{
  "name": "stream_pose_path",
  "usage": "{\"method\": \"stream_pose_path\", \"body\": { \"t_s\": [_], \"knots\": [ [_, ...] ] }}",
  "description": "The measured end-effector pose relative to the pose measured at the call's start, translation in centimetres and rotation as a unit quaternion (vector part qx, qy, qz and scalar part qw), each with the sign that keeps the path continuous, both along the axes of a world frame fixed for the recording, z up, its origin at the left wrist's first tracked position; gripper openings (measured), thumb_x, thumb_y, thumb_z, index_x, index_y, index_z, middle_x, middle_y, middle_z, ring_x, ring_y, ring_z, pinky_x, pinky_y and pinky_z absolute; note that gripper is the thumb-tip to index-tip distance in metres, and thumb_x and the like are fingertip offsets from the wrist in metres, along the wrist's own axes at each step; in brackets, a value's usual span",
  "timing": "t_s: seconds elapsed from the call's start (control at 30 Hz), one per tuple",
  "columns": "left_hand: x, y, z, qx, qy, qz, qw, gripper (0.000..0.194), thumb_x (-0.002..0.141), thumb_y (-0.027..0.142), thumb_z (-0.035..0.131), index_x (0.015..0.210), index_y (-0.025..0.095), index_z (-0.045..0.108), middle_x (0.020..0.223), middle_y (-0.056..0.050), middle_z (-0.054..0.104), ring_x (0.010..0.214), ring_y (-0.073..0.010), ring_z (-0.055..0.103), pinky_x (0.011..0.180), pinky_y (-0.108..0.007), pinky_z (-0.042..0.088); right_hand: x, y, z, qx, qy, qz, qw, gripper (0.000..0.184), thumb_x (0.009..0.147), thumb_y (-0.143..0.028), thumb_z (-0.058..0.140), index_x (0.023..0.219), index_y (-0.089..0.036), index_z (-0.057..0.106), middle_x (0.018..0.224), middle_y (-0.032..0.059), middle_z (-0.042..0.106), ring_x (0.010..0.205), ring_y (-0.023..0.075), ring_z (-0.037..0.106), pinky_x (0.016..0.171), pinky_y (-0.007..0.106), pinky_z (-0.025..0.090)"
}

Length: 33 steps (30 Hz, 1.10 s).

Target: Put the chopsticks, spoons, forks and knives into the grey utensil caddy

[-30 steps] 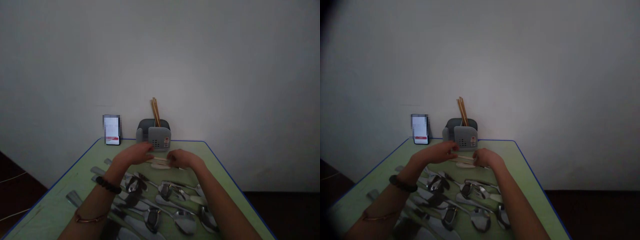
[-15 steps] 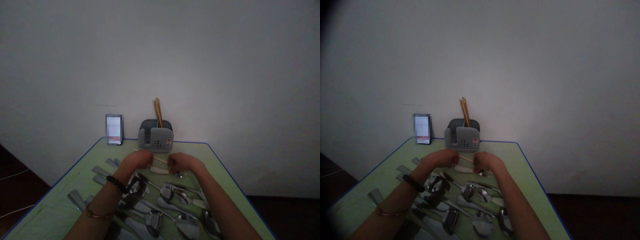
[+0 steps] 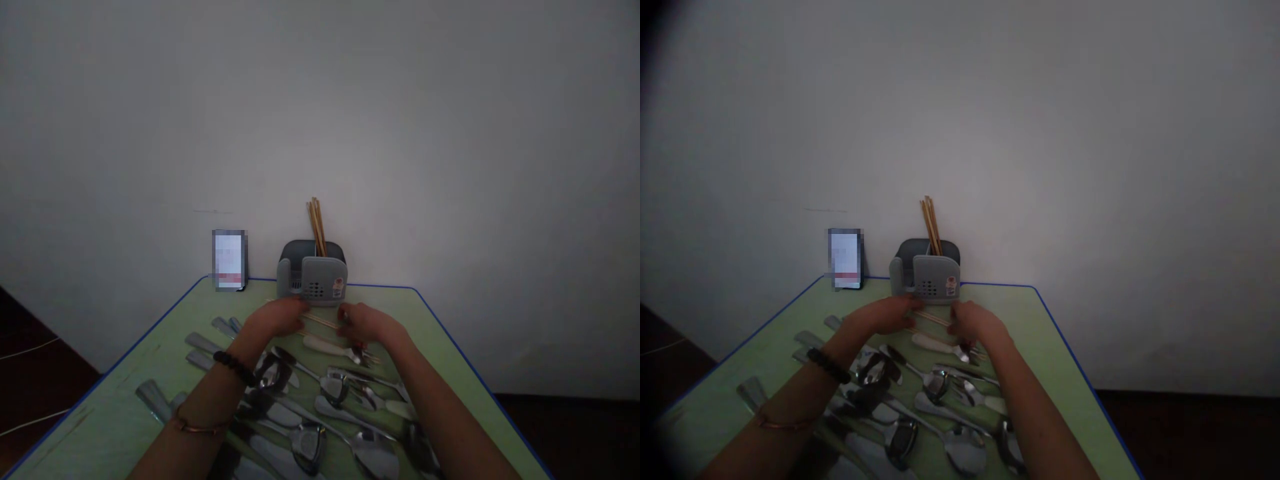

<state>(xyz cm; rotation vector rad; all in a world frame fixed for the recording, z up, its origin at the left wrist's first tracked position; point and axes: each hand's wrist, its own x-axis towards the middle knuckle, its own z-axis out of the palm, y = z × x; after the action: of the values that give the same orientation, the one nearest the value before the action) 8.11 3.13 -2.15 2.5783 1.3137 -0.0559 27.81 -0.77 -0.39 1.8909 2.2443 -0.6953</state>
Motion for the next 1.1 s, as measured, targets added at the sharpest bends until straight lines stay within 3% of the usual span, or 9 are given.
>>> {"method": "stream_pose_path", "body": {
  "t_s": [0.13,0.3,0.43,0.63,0.77,1.0,1.1],
  "knots": [
    [0.3,0.0,0.1,-0.025,0.035,-0.003,0.999,0.021,0.071,0.012,0.055,0.087,0.014,0.068,0.096,-0.014,0.069,0.086,-0.0259,0.065,0.073,-0.033,0.049,-0.3,-0.1,-0.8,0.020,-0.012,0.009,1.000,0.035,0.076,-0.019,0.058,0.111,-0.018,0.058,0.078,0.0071,0.071,0.060,0.0169,0.066,0.055,0.025,0.047],
    [0.5,-0.2,0.2,-0.042,0.043,0.005,0.998,0.017,0.067,0.011,0.058,0.080,0.016,0.067,0.085,-0.010,0.071,0.077,-0.0225,0.065,0.063,-0.028,0.047,-0.7,-0.2,-0.9,0.024,-0.035,0.030,0.999,0.015,0.072,-0.016,0.058,0.085,-0.013,0.067,0.080,0.0137,0.071,0.076,0.0251,0.067,0.062,0.030,0.048],
    [0.6,-0.8,0.9,-0.044,0.034,-0.003,0.998,0.012,0.068,0.012,0.056,0.076,0.015,0.065,0.081,-0.009,0.070,0.072,-0.0222,0.064,0.060,-0.028,0.045,-0.4,-0.5,0.7,0.027,-0.021,0.058,0.998,0.008,0.070,-0.014,0.060,0.075,-0.013,0.065,0.089,0.0149,0.071,0.084,0.0266,0.065,0.066,0.030,0.046],
    [-0.5,-1.4,4.3,-0.015,-0.070,-0.030,0.997,0.016,0.083,0.024,0.047,0.092,0.017,0.059,0.087,-0.004,0.066,0.075,-0.0163,0.060,0.063,-0.023,0.042,2.5,-1.2,4.5,0.068,0.098,0.049,0.992,0.015,0.086,-0.018,0.040,0.089,-0.016,0.055,0.085,0.0062,0.068,0.069,0.0122,0.063,0.058,0.021,0.044],
    [-2.1,-1.6,6.6,-0.018,-0.158,-0.037,0.987,0.024,0.086,0.032,0.044,0.092,0.017,0.061,0.081,-0.003,0.065,0.070,-0.0146,0.058,0.061,-0.022,0.041,4.5,-1.6,6.5,0.229,0.262,-0.002,0.937,0.013,0.087,-0.026,0.041,0.086,-0.017,0.051,0.072,0.0022,0.061,0.062,0.0118,0.058,0.059,0.023,0.045],
    [-3.6,-2.4,9.1,0.022,-0.302,-0.015,0.953,0.031,0.084,0.039,0.046,0.098,0.018,0.063,0.090,-0.003,0.067,0.078,-0.0153,0.060,0.067,-0.024,0.046,4.8,-1.7,8.0,0.403,0.357,-0.102,0.836,0.017,0.085,-0.030,0.042,0.094,-0.019,0.051,0.080,0.0040,0.061,0.068,0.0143,0.060,0.065,0.027,0.047],
    [-3.0,-3.0,9.6,0.061,-0.375,0.005,0.925,0.029,0.081,0.038,0.052,0.096,0.017,0.065,0.092,-0.004,0.069,0.083,-0.0169,0.061,0.072,-0.025,0.049,4.7,-2.0,8.1,0.434,0.292,-0.105,0.846,0.013,0.082,-0.028,0.046,0.089,-0.019,0.053,0.085,0.0059,0.063,0.075,0.0166,0.060,0.070,0.029,0.046]
  ]
}}
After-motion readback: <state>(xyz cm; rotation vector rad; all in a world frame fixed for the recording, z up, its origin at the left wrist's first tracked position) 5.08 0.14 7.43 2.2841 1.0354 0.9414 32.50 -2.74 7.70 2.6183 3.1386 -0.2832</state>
